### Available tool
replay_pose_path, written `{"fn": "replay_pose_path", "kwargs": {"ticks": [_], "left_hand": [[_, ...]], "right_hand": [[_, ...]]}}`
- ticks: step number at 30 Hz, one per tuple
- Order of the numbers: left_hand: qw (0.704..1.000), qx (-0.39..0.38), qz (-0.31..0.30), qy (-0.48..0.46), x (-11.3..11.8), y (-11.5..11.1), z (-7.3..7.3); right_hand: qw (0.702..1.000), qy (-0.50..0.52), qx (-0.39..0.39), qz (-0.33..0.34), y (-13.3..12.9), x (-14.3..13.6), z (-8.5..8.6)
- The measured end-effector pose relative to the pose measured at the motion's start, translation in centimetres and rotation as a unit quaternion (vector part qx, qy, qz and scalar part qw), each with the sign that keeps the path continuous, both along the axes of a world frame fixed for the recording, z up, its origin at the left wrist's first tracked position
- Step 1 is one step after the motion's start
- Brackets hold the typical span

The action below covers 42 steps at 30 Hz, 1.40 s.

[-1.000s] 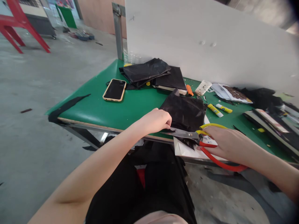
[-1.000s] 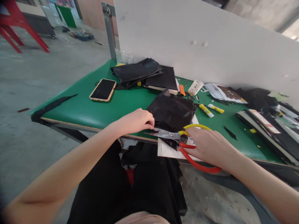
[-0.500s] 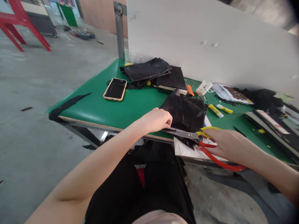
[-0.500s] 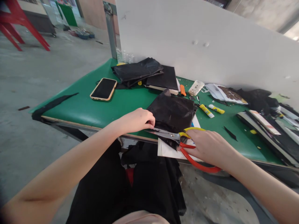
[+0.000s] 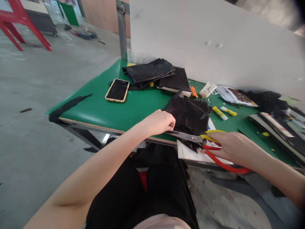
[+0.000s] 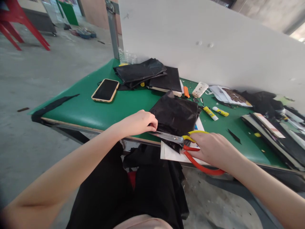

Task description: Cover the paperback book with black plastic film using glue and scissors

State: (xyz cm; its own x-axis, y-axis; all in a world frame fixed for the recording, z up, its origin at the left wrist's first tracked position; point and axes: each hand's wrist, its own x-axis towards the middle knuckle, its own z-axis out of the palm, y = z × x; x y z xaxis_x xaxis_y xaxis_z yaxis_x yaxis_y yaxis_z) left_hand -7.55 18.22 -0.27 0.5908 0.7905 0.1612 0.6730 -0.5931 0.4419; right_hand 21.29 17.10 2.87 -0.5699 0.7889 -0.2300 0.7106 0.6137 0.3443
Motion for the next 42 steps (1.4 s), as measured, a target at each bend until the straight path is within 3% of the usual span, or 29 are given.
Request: {"fn": "replay_pose_path", "kwargs": {"ticks": [15,21,26,30,36,42], "left_hand": [[1.0,-0.008,0.001,-0.015,-0.3,-0.1,-0.1],[0.997,0.026,0.019,-0.075,-1.4,-0.1,0.2],[0.98,0.099,0.115,-0.131,-4.0,-0.2,1.0],[0.959,0.138,0.218,-0.119,-6.7,-0.2,0.8],[0.938,0.186,0.293,0.003,-9.3,-0.4,-1.5],[0.9,0.235,0.346,0.12,-10.5,-0.7,-3.9]], "right_hand": [[0.999,-0.01,0.044,0.014,0.1,0.5,-0.3],[0.999,0.015,0.033,-0.007,-0.3,0.0,-0.1],[0.997,0.034,-0.013,-0.071,-0.8,-0.6,0.4],[0.994,0.051,-0.03,-0.092,-0.9,-0.5,0.7],[0.986,0.093,0.001,-0.139,-1.5,0.3,1.0],[0.965,0.182,0.054,-0.181,-2.2,3.9,-0.2]]}}
